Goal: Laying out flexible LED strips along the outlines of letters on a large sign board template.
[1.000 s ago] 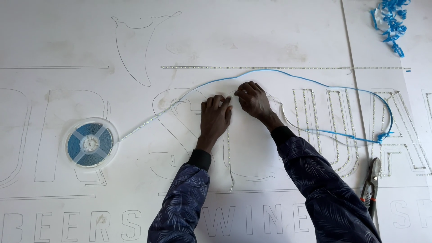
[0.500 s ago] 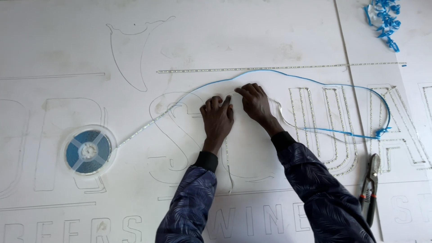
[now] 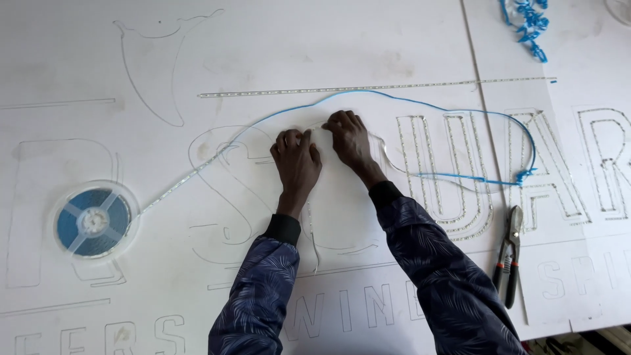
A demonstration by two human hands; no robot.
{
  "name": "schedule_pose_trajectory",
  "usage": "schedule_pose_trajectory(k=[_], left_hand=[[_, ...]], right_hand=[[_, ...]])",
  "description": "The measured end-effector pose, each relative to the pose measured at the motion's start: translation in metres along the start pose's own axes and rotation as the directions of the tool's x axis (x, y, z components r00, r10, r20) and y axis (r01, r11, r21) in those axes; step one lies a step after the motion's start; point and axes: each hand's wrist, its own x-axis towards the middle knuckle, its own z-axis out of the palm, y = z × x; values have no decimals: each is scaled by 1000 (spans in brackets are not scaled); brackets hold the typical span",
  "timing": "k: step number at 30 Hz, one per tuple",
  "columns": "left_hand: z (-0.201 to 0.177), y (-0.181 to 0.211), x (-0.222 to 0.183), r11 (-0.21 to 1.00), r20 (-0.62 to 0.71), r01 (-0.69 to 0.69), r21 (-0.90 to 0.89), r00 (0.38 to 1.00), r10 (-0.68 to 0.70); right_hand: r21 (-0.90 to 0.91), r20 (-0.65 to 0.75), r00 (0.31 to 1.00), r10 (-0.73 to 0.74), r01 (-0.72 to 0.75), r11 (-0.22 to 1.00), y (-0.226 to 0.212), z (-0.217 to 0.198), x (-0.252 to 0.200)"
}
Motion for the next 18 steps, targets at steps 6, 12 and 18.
schedule_pose_trajectory(k=[6, 12, 18], left_hand=[[33, 37, 5, 995, 19, -26, -101, 999, 28], [26, 36, -11, 994, 44, -69, -80, 996, 73], [13, 40, -9, 993, 94, -62, -104, 993, 72]], right_hand=[[-13, -9, 999, -40, 40, 999, 5, 3, -1], [1, 24, 1000, 14, -14, 1000, -4, -12, 0], [-61, 10, 986, 168, -167, 984, 30, -30, -29]])
